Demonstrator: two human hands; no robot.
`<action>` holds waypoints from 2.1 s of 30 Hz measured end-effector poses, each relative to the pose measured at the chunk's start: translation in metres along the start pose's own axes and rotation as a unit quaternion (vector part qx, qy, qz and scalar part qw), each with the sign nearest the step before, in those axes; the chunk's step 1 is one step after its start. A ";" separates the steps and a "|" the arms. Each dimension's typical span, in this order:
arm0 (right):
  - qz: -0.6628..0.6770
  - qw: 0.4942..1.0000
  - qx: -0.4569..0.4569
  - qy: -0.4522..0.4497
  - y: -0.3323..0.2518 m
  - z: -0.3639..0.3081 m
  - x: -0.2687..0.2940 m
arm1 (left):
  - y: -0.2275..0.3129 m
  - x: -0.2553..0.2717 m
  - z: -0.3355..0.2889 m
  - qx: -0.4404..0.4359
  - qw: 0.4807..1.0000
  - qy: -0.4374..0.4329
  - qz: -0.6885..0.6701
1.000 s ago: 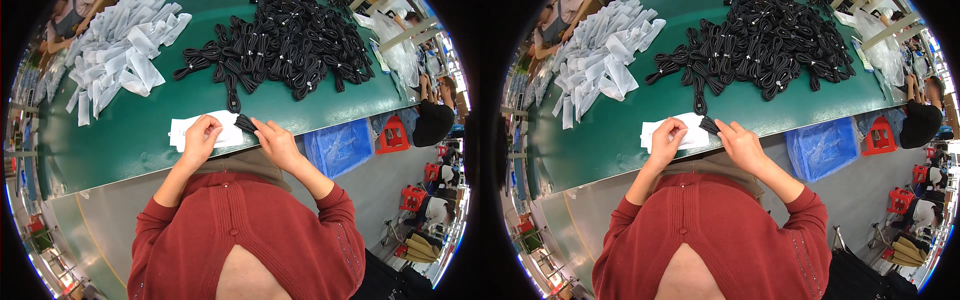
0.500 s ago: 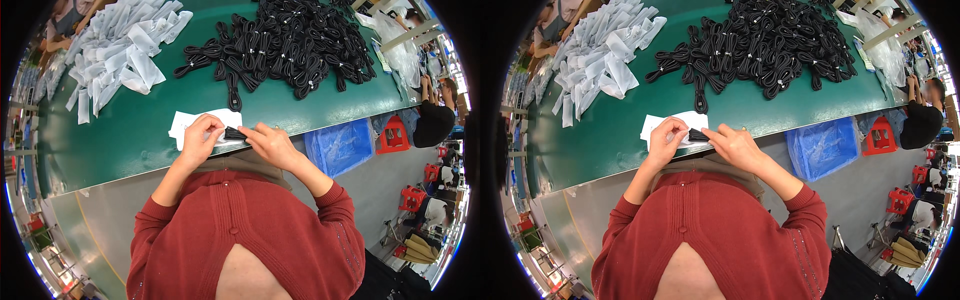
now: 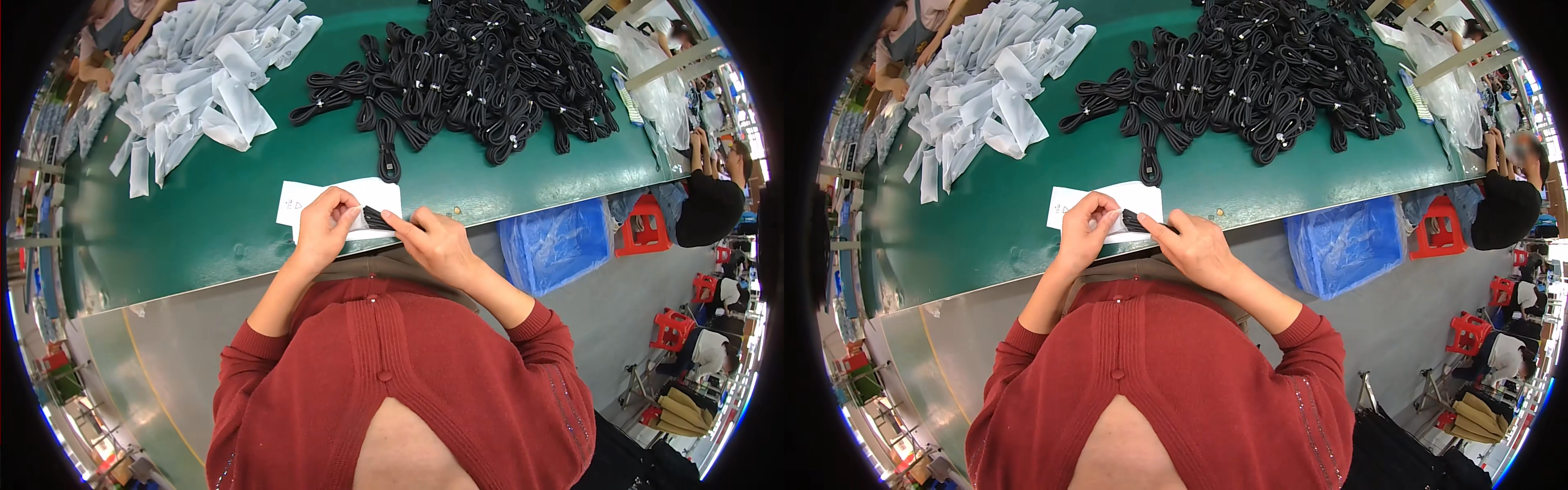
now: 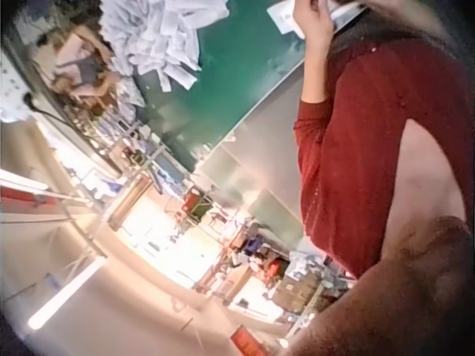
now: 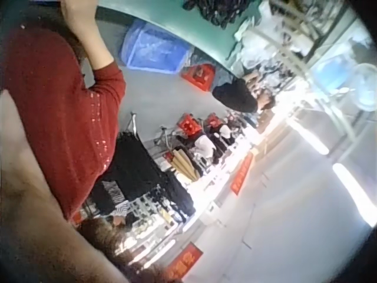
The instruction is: The person repeatedly picks up black cables from a large pile on a green table, places each one into a small white paper sleeve, and sets the packaged unit aside. The task involves continuous manual handling of cables and sleeves in a repetitive assembly line manner.
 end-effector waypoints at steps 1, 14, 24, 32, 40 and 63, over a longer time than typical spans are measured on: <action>-0.013 1.000 0.018 -0.007 0.000 0.001 0.001 | 0.000 0.001 0.000 0.000 1.000 -0.003 -0.003; 0.495 0.798 -0.319 -0.125 0.015 0.007 -0.010 | 0.033 0.007 -0.002 -0.150 0.978 -0.075 0.125; 0.168 0.981 -0.083 0.050 -0.006 0.035 0.004 | 0.060 0.010 0.008 -0.157 0.973 -0.047 0.159; 0.261 0.952 0.047 0.151 -0.008 0.066 0.007 | 0.063 0.036 0.024 -0.090 0.995 -0.036 0.024; 0.299 0.931 0.064 0.198 -0.004 0.080 0.006 | 0.049 0.047 0.037 -0.053 0.943 -0.040 -0.327; 0.324 0.894 -0.304 0.064 0.050 0.028 0.000 | 0.015 -0.034 0.016 -0.140 0.966 -0.029 0.215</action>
Point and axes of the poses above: each hand's wrist, its own z-axis towards the middle knuckle, its own x-axis out of the back of the hand, y = z × x, the point moved 2 cm from there along z, towards the middle knuckle, and after that the axes turned 6 degrees about -y, right-handed, at the moved point
